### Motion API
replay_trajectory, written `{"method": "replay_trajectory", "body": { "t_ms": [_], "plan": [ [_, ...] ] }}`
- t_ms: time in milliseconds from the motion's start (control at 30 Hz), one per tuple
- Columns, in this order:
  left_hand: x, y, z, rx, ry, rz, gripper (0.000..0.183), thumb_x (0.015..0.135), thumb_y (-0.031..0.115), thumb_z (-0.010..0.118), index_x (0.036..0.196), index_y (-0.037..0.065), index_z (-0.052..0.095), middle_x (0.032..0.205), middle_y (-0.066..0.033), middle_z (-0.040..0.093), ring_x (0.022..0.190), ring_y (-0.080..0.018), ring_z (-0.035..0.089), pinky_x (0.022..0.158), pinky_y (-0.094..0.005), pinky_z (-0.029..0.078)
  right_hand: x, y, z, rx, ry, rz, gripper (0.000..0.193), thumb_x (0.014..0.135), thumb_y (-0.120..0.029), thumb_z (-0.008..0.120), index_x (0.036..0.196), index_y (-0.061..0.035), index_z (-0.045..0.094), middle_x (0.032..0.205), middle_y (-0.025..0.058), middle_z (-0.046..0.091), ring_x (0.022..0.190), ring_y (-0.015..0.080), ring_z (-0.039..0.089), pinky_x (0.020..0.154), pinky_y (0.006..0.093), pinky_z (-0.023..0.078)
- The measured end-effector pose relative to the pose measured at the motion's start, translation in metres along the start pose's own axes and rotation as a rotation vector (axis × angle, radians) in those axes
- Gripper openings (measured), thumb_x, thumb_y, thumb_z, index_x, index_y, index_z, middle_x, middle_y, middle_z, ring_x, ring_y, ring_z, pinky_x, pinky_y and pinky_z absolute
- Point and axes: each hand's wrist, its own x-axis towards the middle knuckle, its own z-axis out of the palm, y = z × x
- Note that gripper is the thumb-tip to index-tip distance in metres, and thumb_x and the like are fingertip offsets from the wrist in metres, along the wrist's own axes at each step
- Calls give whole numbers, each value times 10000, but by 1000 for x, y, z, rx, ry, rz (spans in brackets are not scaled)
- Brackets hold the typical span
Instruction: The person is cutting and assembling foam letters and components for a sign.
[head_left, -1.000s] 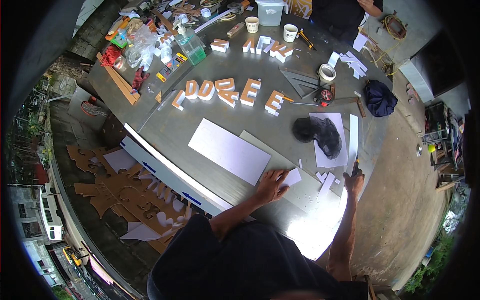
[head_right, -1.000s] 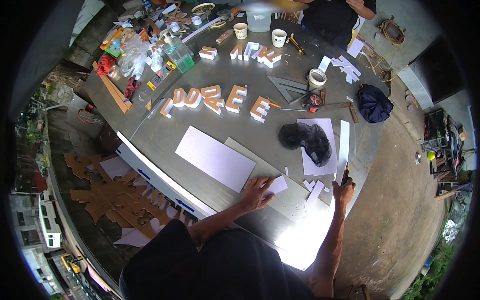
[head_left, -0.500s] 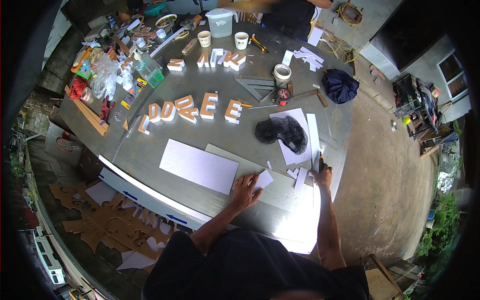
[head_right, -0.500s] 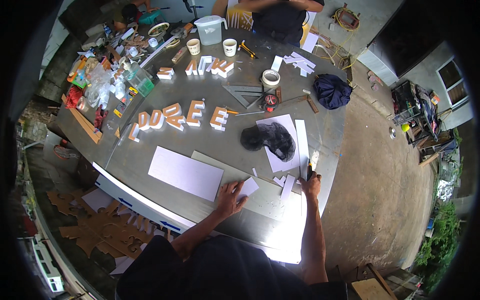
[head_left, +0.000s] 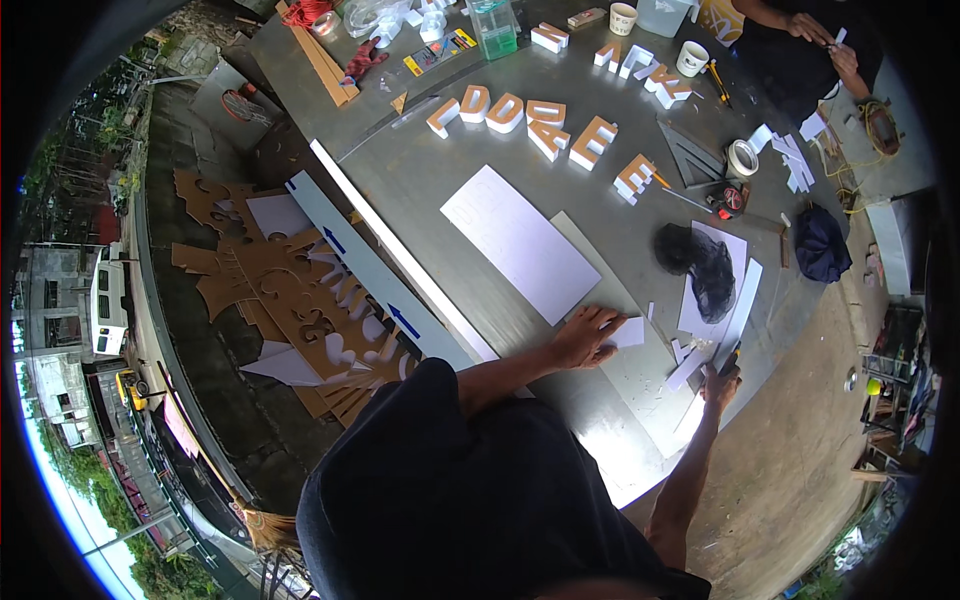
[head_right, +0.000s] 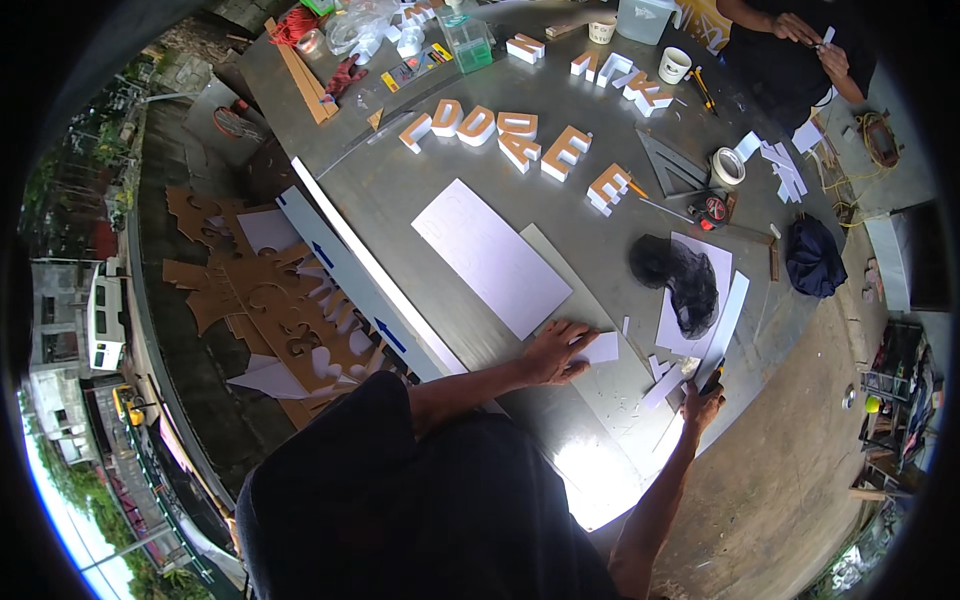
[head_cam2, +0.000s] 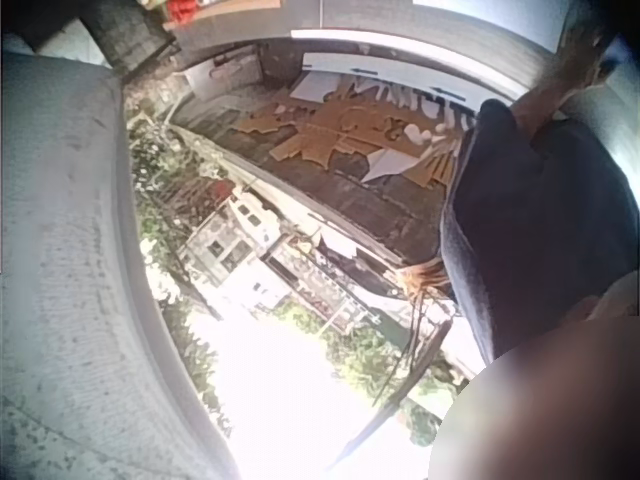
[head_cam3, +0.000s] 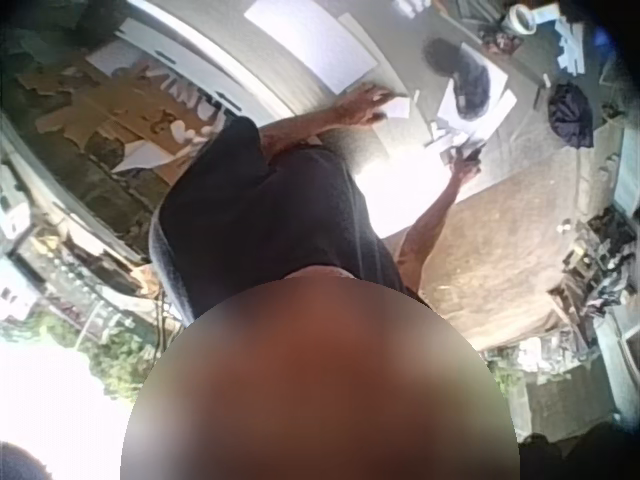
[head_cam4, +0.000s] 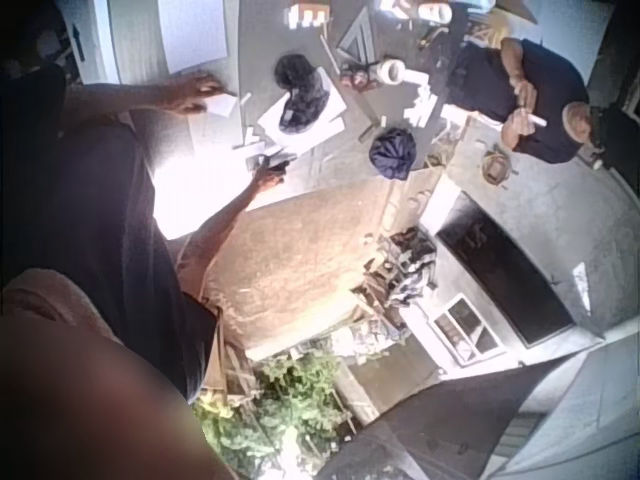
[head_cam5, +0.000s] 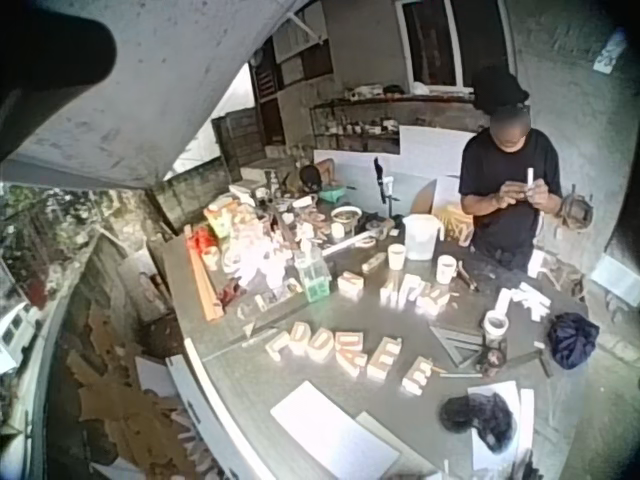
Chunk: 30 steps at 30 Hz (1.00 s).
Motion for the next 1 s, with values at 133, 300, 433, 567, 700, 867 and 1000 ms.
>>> {"method": "replay_trajectory", "body": {
  "t_ms": [133, 300, 433, 567, 700, 867, 1000],
  "plan": [
    [-1, -1, 1, 4, -13, -14, 678, 894, 398, 645, 1458, 60, 481, 1275, -123, 480, 1131, -316, 469, 967, -452, 412, 1, 3, 1, -22, -5, 21, 748, 750, -399, 811, 1302, -32, 463, 1142, 217, 504, 814, 371, 675, 656, 465, 599],
    [0, -1, 1, 4, -68, -30, 673, 892, 397, 650, 1454, 65, 489, 1275, -120, 478, 1157, -307, 465, 979, -448, 407, 1, 8, 6, -74, 35, -32, 757, 753, -419, 797, 1312, -29, 467, 1146, 214, 505, 815, 369, 676, 669, 468, 599],
    [0, 0, 2, -12, -41, -14, 671, 890, 395, 656, 1452, 68, 489, 1279, -118, 479, 1158, -306, 466, 982, -452, 406, 0, 8, 4, -60, 20, -18, 749, 755, -424, 790, 1303, -26, 473, 1151, 223, 505, 823, 374, 673, 696, 481, 596],
    [0, 0, 2, -6, -47, -31, 676, 879, 391, 672, 1445, 69, 492, 1279, -120, 479, 1150, -305, 467, 973, -456, 405, -4, 3, 1, -72, 51, -44, 730, 745, -441, 787, 1261, -35, 467, 1143, 251, 512, 956, 437, 642, 808, 554, 535],
    [2, -1, 2, -26, -13, -19, 679, 869, 386, 686, 1438, 73, 489, 1279, -123, 484, 1138, -317, 474, 953, -463, 404, -8, -3, 3, -9, 17, 15, 700, 739, -417, 794, 1245, -54, 473, 1134, 246, 516, 965, 445, 637, 832, 555, 525],
    [5, 1, 2, 25, -27, -14, 663, 834, 339, 719, 1394, 44, 521, 1257, -120, 506, 1117, -304, 492, 925, -451, 423, -10, -4, 4, -1, 66, 11, 651, 726, -367, 796, 1212, -56, 493, 1162, 231, 514, 1055, 462, 601, 878, 551, 501],
    [7, 2, 3, 0, -32, -26, 685, 831, 349, 729, 1407, 49, 512, 1250, -111, 510, 1112, -298, 495, 913, -456, 418, -14, -10, 3, -30, 105, 11, 684, 716, -334, 818, 1245, -51, 490, 1193, 249, 507, 1059, 476, 619, 897, 550, 518]
  ]
}}
